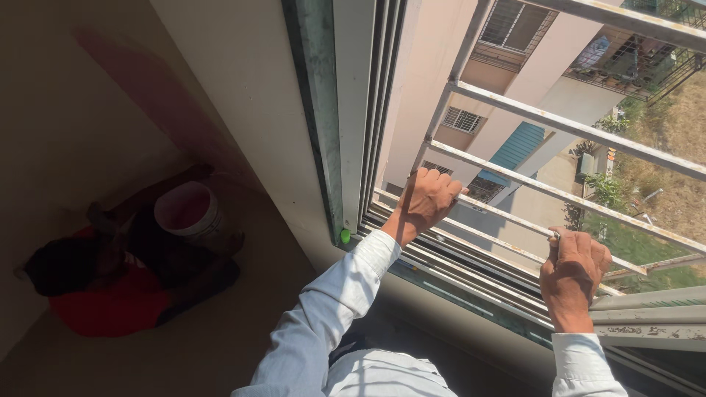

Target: The person stands at an open window and rubs a small abrasive block along the horizontal metal bars of the window grill, working bar by bar to remove rust and residue. They reposition the block repeatedly along different bars and continue sanding across the grill.

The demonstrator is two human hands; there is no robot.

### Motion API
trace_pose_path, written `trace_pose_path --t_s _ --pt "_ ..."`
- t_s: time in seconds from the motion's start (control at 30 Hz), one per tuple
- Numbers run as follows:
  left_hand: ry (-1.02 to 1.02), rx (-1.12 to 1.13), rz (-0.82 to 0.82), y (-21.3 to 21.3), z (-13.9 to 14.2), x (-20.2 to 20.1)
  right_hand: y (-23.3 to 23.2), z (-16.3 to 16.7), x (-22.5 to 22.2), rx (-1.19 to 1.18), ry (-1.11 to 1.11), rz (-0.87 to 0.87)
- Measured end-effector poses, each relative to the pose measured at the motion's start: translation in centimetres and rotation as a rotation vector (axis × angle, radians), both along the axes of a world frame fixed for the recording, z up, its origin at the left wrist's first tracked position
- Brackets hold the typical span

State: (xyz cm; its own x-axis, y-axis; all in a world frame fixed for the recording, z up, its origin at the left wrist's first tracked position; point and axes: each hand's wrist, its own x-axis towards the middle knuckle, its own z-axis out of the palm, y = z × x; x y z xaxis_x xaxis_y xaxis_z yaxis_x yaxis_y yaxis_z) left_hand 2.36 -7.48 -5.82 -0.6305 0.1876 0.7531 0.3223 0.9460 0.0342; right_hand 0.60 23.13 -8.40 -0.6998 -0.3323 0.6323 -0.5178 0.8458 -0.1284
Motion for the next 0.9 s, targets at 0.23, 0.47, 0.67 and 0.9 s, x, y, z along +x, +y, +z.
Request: trace_pose_path --t_s 0.23,0.47,0.67,0.9 --pt "-0.029 -0.029 -0.11 -3.0 1.1 1.2 -2.3 0.9 0.7 -0.024 -0.026 -0.053" --pt "0.049 -0.015 -0.175 -3.0 -0.8 0.6 -3.5 1.9 1.0 -0.098 -0.041 -0.061" --pt "-0.015 -0.141 -0.15 -3.8 -2.1 0.0 -3.9 2.1 0.8 -0.109 -0.041 -0.082" --pt "-0.11 0.166 -0.33 -3.3 -0.1 1.4 -2.0 0.8 0.1 -0.084 0.014 -0.037"
